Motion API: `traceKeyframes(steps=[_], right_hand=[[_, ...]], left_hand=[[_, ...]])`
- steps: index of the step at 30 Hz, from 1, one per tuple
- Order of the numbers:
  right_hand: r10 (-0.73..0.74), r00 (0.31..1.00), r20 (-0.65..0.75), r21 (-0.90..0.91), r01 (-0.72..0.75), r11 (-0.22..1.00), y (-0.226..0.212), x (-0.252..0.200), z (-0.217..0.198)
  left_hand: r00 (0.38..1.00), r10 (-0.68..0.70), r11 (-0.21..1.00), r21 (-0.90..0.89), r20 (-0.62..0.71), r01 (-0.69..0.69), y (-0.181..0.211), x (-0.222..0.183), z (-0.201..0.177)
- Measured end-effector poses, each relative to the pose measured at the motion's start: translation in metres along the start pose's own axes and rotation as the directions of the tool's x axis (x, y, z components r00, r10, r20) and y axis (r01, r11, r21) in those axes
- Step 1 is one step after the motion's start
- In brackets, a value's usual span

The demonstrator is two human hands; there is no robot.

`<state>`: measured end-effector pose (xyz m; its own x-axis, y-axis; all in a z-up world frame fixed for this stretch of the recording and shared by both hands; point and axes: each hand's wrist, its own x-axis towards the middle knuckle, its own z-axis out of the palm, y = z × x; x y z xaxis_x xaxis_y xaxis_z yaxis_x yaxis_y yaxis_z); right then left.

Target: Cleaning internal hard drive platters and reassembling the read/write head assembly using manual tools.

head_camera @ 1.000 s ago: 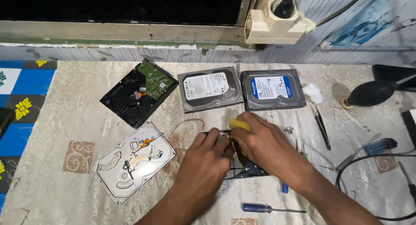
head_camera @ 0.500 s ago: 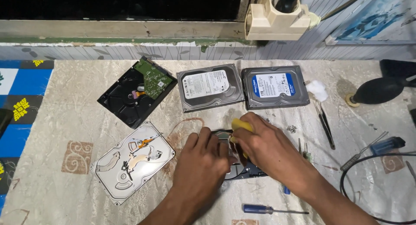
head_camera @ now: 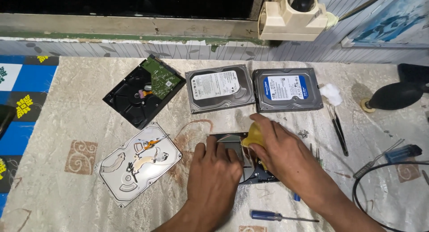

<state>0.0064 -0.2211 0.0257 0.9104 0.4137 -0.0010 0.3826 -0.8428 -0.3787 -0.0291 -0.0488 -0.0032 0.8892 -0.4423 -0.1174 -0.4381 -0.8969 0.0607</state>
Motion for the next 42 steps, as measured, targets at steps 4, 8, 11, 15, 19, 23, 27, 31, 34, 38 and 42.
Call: traceKeyframes(steps=[4,8,11,15,19,23,27,31,34,38,42], right_hand=[[0.020,0.999,0.036,-0.068,-0.017,0.998,0.009,-0.006,0.008],[-0.212,0.977,-0.003,-0.035,0.212,0.977,0.004,-0.018,0.011],[-0.269,0.963,0.008,-0.093,0.268,0.959,0.006,-0.016,0.017],[-0.310,0.949,-0.061,-0.032,0.308,0.951,0.011,0.008,0.022],[-0.338,0.939,-0.055,0.032,0.340,0.940,0.009,0.031,0.026],[-0.407,0.912,-0.040,0.142,0.409,0.902,0.007,0.046,0.026],[-0.255,0.961,0.110,0.111,0.243,0.964,0.003,0.030,0.013],[-0.251,0.964,0.084,-0.034,0.255,0.966,0.007,0.002,0.014],[-0.134,0.989,0.065,0.048,0.131,0.990,-0.001,-0.022,0.017],[-0.193,0.979,0.067,0.161,0.181,0.970,-0.005,-0.037,0.013],[-0.107,0.986,-0.129,0.193,0.131,0.972,0.017,-0.035,-0.002]], left_hand=[[0.997,0.033,0.999,-0.015,-0.072,-0.034,-0.002,-0.002,-0.002],[0.968,0.088,0.993,-0.057,-0.235,-0.104,-0.009,-0.001,0.001],[0.938,0.144,0.984,-0.058,-0.316,-0.170,-0.012,0.000,0.005],[0.906,0.181,0.970,-0.083,-0.383,-0.229,-0.011,0.000,0.002],[0.883,0.189,0.970,-0.060,-0.429,-0.237,-0.012,0.000,0.007],[0.903,0.201,0.972,-0.036,-0.379,-0.232,-0.011,-0.001,0.008],[0.950,0.203,0.977,-0.022,-0.238,-0.214,-0.013,-0.001,0.008],[0.928,0.203,0.977,0.000,-0.313,-0.214,-0.012,-0.002,0.009],[0.930,0.215,0.973,-0.013,-0.296,-0.229,-0.014,-0.001,0.005],[0.910,0.259,0.949,-0.091,-0.324,-0.303,-0.026,-0.002,-0.007],[0.931,0.220,0.923,-0.249,-0.290,-0.295,-0.039,-0.006,-0.025]])
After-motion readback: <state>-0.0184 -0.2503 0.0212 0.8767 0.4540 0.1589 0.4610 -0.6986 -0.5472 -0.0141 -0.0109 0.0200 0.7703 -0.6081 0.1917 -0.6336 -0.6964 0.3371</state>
